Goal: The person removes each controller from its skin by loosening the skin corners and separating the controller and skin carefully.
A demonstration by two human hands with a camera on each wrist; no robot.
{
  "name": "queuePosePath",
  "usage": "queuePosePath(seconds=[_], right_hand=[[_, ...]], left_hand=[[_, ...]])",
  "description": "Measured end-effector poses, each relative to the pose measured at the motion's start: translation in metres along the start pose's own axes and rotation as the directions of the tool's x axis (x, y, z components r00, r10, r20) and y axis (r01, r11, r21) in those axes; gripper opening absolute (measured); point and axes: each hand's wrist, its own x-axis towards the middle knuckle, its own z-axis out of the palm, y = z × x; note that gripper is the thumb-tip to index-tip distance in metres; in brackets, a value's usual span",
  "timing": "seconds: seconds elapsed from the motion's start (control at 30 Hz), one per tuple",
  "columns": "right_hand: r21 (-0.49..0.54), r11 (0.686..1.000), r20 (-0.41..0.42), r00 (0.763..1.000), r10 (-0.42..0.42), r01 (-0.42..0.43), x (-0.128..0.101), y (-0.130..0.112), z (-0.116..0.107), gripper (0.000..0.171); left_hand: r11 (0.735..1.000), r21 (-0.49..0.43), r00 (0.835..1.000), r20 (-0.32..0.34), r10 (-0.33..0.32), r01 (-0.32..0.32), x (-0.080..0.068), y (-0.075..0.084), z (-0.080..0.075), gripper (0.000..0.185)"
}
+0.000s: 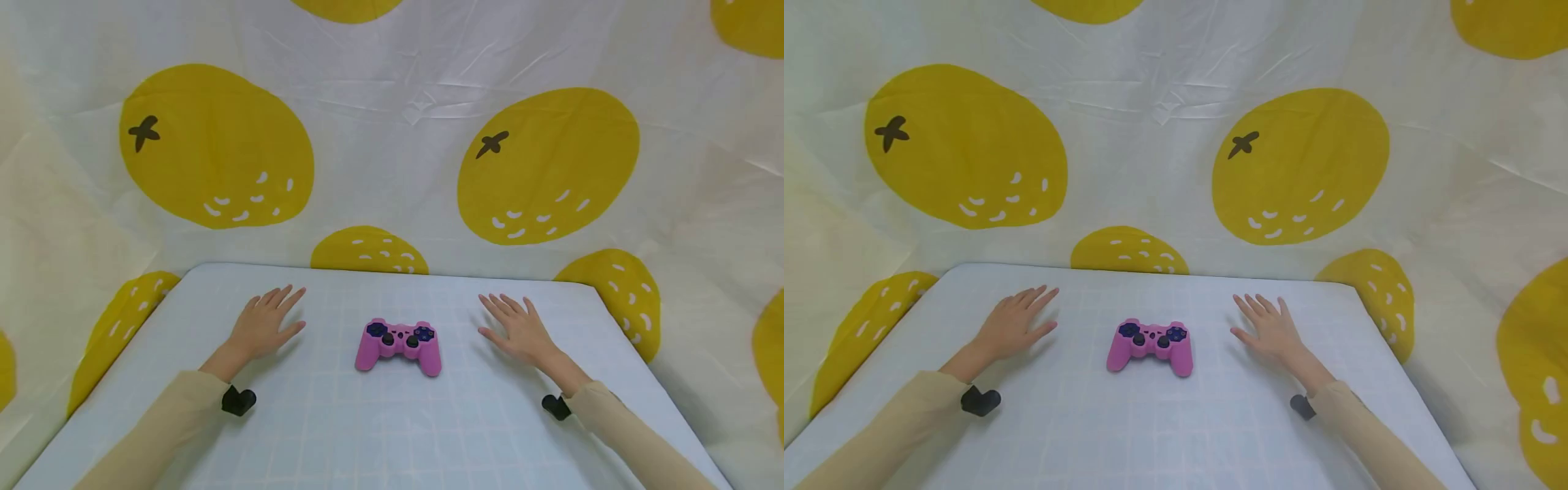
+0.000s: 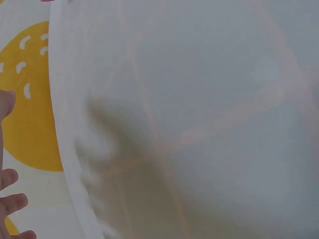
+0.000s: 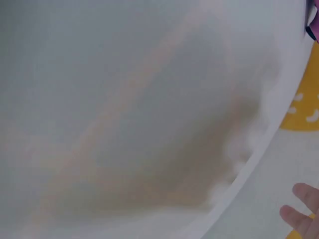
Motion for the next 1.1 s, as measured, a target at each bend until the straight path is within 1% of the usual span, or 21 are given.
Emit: queuePosePath(seconds=[0.1,0.33,0.5,0.57,0.63,0.73,0.8,0.97,1.1], right_hand=[[0.016,1.000,-0.008,1.000,-0.001,0.002,0.000,-0.002,0.002,0.066],[0.083,0.996,-0.077,0.996,-0.033,0.040,0.001,-0.012,0.008,0.056],[0.109,0.993,-0.086,0.996,-0.037,0.046,0.003,-0.021,0.008,0.052],[0.118,0.993,-0.077,0.997,-0.023,0.032,0.003,-0.024,0.007,0.051],[0.132,0.991,-0.051,0.999,0.002,0.005,0.003,-0.026,0.007,0.050],[0.161,0.986,-0.003,0.999,0.048,-0.047,0.003,-0.029,0.007,0.051],[0.181,0.981,0.006,0.998,0.063,-0.063,0.003,-0.031,0.008,0.050],[0.201,0.978,-0.043,0.997,0.062,-0.052,0.004,-0.037,0.008,0.047],[0.216,0.975,-0.072,0.995,0.073,-0.056,0.006,-0.041,0.007,0.042]], left_hand=[[1.000,-0.023,1.000,-0.001,-0.006,0.006,0.000,0.002,0.001,0.064],[0.994,-0.105,0.999,-0.030,-0.036,0.032,-0.001,0.010,0.003,0.058],[0.988,-0.146,0.998,-0.030,-0.061,0.056,-0.003,0.018,0.006,0.054],[0.986,-0.156,0.997,-0.034,-0.065,0.059,-0.004,0.022,0.006,0.052],[0.982,-0.177,0.997,-0.035,-0.074,0.067,-0.003,0.025,0.006,0.050],[0.971,-0.224,0.996,-0.024,-0.090,0.082,-0.003,0.030,0.006,0.046],[0.965,-0.242,0.994,-0.010,-0.110,0.104,-0.003,0.033,0.005,0.044],[0.959,-0.243,0.988,-0.001,-0.152,0.147,-0.004,0.043,0.006,0.042],[0.954,-0.256,0.986,-0.005,-0.165,0.159,-0.003,0.050,0.008,0.041]])
